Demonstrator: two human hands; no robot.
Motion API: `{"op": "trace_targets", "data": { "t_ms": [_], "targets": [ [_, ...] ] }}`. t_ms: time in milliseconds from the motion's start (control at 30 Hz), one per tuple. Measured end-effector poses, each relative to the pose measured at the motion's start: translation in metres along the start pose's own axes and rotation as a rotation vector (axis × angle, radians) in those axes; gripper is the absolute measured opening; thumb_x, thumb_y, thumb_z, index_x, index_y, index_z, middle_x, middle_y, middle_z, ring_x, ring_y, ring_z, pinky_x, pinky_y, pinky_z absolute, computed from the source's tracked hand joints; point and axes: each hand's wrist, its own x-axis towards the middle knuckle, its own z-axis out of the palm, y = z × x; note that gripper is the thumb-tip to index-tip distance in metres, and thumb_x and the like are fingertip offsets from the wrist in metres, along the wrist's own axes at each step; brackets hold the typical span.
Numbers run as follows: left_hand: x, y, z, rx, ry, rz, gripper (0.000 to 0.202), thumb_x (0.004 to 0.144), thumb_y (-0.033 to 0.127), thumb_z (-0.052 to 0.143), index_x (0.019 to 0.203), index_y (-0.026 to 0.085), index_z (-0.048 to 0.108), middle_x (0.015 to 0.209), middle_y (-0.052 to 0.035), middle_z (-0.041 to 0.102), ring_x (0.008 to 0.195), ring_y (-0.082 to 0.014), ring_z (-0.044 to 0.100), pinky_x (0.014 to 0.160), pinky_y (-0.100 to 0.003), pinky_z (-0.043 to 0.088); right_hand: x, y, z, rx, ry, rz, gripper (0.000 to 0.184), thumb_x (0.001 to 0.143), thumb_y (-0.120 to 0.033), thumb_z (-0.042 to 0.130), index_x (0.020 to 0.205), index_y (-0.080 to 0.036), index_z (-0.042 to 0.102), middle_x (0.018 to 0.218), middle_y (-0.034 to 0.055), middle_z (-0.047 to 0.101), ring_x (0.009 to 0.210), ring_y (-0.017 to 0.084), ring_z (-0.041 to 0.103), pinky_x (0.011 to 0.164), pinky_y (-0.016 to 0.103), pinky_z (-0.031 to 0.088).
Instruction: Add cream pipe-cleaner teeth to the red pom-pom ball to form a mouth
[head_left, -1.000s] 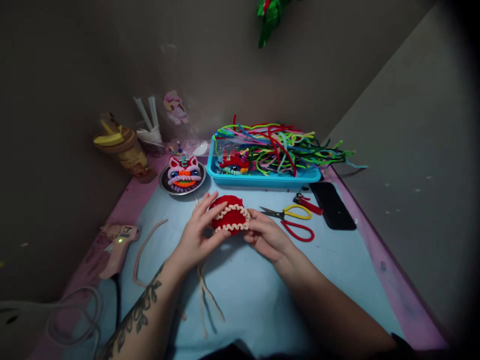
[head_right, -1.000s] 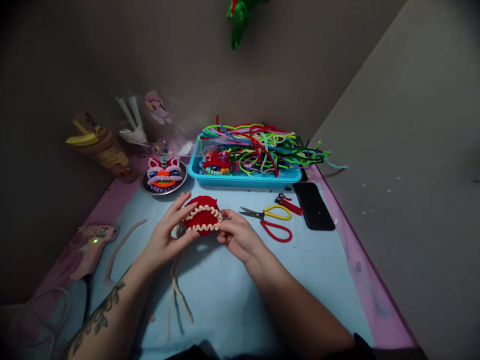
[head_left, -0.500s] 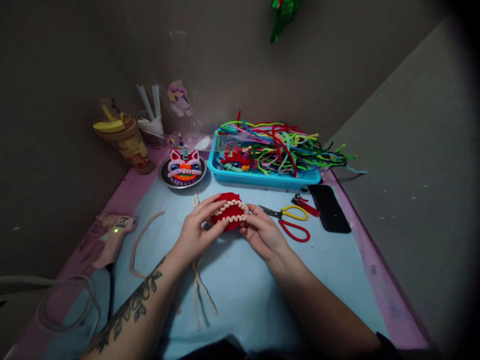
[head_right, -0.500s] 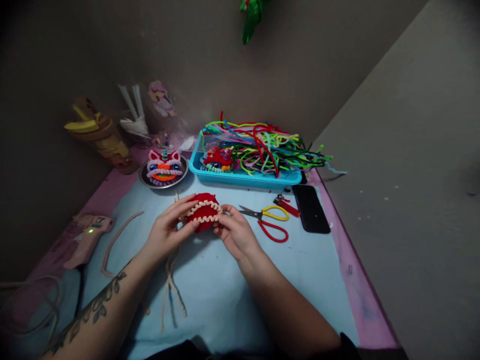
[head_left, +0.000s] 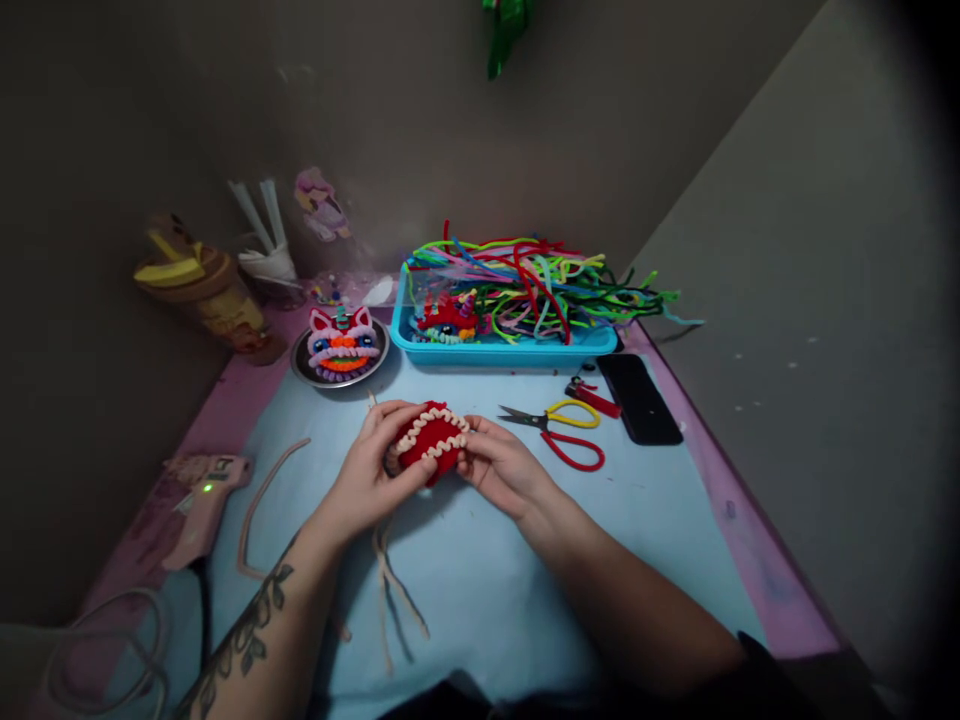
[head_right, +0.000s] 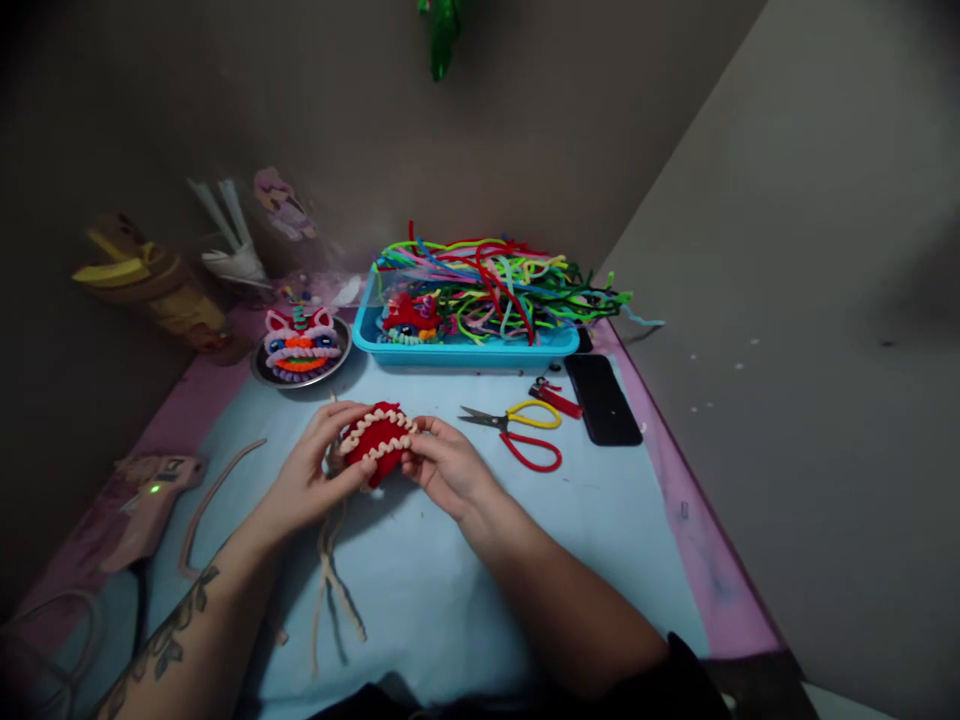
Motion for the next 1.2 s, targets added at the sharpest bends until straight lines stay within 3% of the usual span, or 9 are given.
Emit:
{"op": "trace_targets", "data": {
  "t_ms": [200,400,700,833,933,1067,1200],
  "targets": [
    [-0.002,-0.001,0.003,-0.096,-0.162,0.027,0.064,0.081,0.034,0.067,0.138,0.024,0.040,0.145,-0.0153,0.042,0.136,-0.0313,0.040,0.112,-0.052,0.033,-0.004,-0.004,0.002,-0.071,-0.057,-0.044,0.036,0.059,-0.020,0.081,0.085,-0.018,0.056,0.070,-0.0024,0.066,0.058,0.009,0.059,0.051,0.017,0.046],
    [-0.005,0.002,0.006,-0.146,-0.119,0.069,0.060,0.083,0.031,0.063,0.138,0.027,0.042,0.148,-0.0156,0.037,0.140,-0.0339,0.034,0.111,-0.054,0.033,-0.013,-0.007,0.009,-0.137,-0.070,-0.150,0.032,0.062,-0.023,0.079,0.084,-0.019,0.056,0.065,-0.0049,0.064,0.052,0.007,0.055,0.049,0.017,0.043],
    [-0.008,0.004,0.021,-0.294,-0.070,-0.017,0.070,0.079,0.050,0.067,0.139,0.028,0.039,0.152,-0.0162,0.032,0.138,-0.0357,0.037,0.109,-0.055,0.036,-0.019,-0.006,0.016,-0.159,-0.052,-0.228,0.030,0.064,-0.024,0.077,0.085,-0.021,0.056,0.068,-0.0047,0.063,0.059,0.009,0.056,0.055,0.019,0.044],
    [-0.008,0.005,0.019,-0.341,-0.113,-0.050,0.073,0.076,0.045,0.072,0.139,0.029,0.038,0.154,-0.0153,0.029,0.139,-0.0353,0.036,0.109,-0.053,0.037,-0.019,-0.007,0.015,-0.155,-0.053,-0.233,0.032,0.063,-0.025,0.078,0.086,-0.021,0.056,0.070,-0.0036,0.064,0.062,0.010,0.058,0.056,0.020,0.045],
    [-0.009,0.005,0.017,-0.397,-0.143,-0.074,0.074,0.078,0.041,0.071,0.141,0.028,0.035,0.153,-0.0166,0.031,0.136,-0.0339,0.042,0.106,-0.051,0.042,-0.019,-0.009,0.014,-0.206,-0.077,-0.258,0.031,0.066,-0.028,0.078,0.087,-0.021,0.056,0.068,-0.0038,0.062,0.059,0.010,0.056,0.054,0.020,0.044],
    [-0.008,0.004,0.016,-0.269,-0.063,0.023,0.070,0.076,0.036,0.073,0.137,0.028,0.040,0.143,-0.0150,0.043,0.133,-0.0337,0.043,0.108,-0.053,0.039,-0.022,-0.010,0.014,-0.337,-0.079,-0.323,0.028,0.070,-0.029,0.074,0.089,-0.021,0.055,0.068,-0.0042,0.060,0.058,0.010,0.054,0.054,0.020,0.042],
    [-0.006,0.004,0.016,-0.123,0.049,0.162,0.066,0.072,0.030,0.074,0.132,0.030,0.045,0.137,-0.0123,0.044,0.134,-0.0324,0.040,0.107,-0.055,0.037,-0.027,-0.010,0.014,-0.474,-0.014,-0.488,0.023,0.072,-0.023,0.072,0.086,-0.023,0.053,0.074,-0.0039,0.058,0.068,0.011,0.056,0.062,0.022,0.043]
  ]
}}
